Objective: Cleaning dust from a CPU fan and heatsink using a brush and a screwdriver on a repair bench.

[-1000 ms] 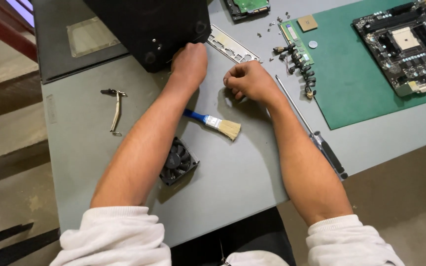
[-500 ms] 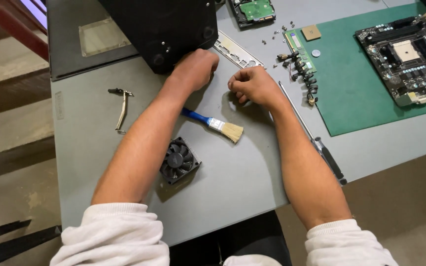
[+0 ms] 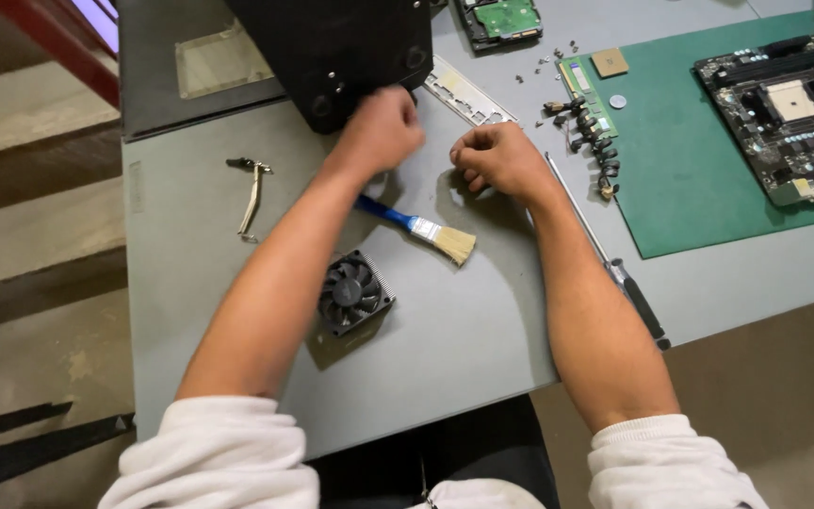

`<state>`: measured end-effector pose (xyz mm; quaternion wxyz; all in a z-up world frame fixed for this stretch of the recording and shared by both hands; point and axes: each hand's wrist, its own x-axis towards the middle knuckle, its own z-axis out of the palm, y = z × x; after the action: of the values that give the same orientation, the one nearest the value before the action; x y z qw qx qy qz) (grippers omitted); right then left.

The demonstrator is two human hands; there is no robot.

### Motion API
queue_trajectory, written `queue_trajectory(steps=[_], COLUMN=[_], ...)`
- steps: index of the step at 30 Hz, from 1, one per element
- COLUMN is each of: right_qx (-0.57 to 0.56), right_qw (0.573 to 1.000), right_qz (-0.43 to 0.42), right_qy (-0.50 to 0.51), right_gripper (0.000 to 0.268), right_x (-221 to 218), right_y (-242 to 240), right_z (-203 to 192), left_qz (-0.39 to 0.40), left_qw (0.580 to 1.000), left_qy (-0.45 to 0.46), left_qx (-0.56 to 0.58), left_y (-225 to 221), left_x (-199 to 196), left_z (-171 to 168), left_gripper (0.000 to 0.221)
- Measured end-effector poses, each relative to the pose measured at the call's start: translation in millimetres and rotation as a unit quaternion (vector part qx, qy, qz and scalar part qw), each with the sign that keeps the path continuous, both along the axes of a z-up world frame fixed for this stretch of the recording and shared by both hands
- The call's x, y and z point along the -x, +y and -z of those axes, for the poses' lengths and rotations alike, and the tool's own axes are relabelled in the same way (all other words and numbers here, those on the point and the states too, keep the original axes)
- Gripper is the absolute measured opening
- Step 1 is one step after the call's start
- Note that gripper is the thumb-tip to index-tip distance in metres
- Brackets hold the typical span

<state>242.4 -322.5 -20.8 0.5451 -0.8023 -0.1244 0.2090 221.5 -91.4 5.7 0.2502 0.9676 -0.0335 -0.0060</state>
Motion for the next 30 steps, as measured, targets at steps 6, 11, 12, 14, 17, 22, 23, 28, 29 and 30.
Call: queue_trajectory(steps=[6,11,12,14,17,22,23,28,29,30], right_qx=[-0.116,-0.264,-0.264,-0.228,-0.144,-0.093,-0.081,-0.143,-0.187,-0.185], right_qw=[0.991,0.943,0.943,0.929,0.917,0.935,0.946,0.969,0.969,0.970], right_qz=[-0.016,-0.100,-0.106,-0.139,-0.165,-0.160,-0.141,-0.105,-0.101,-0.098], right_qy=[-0.068,-0.176,-0.172,-0.256,-0.332,-0.302,-0.281,-0.174,-0.125,-0.125], right_gripper=[0.022,0.018,0.018,0.017,0.014,0.030,0.038,0.042,0.041,0.041], right_x=[34,89,104,135,154,162,157,157,159,160], right_y=[15,73,89,115,137,136,135,127,122,122], right_z=[-42,-77,-82,-93,-90,-86,-80,-82,-81,-80], left_qz=[-0.298,-0.288,-0.292,-0.317,-0.304,-0.307,-0.298,-0.254,-0.242,-0.240], left_qw=[0.739,0.453,0.450,0.342,0.291,0.338,0.391,0.568,0.635,0.635], left_qy=[-0.016,-0.044,-0.049,-0.051,-0.069,-0.052,-0.042,-0.108,-0.139,-0.136], left_qx=[0.604,0.843,0.842,0.883,0.905,0.888,0.870,0.775,0.720,0.722], left_y=[38,63,55,36,13,31,32,20,15,17], left_x=[71,136,146,163,197,192,191,215,221,223], left_z=[-35,-10,-11,-13,-51,6,10,-14,-18,-19], left_gripper=[0.015,0.009,0.009,0.011,0.032,0.032,0.031,0.021,0.020,0.020])
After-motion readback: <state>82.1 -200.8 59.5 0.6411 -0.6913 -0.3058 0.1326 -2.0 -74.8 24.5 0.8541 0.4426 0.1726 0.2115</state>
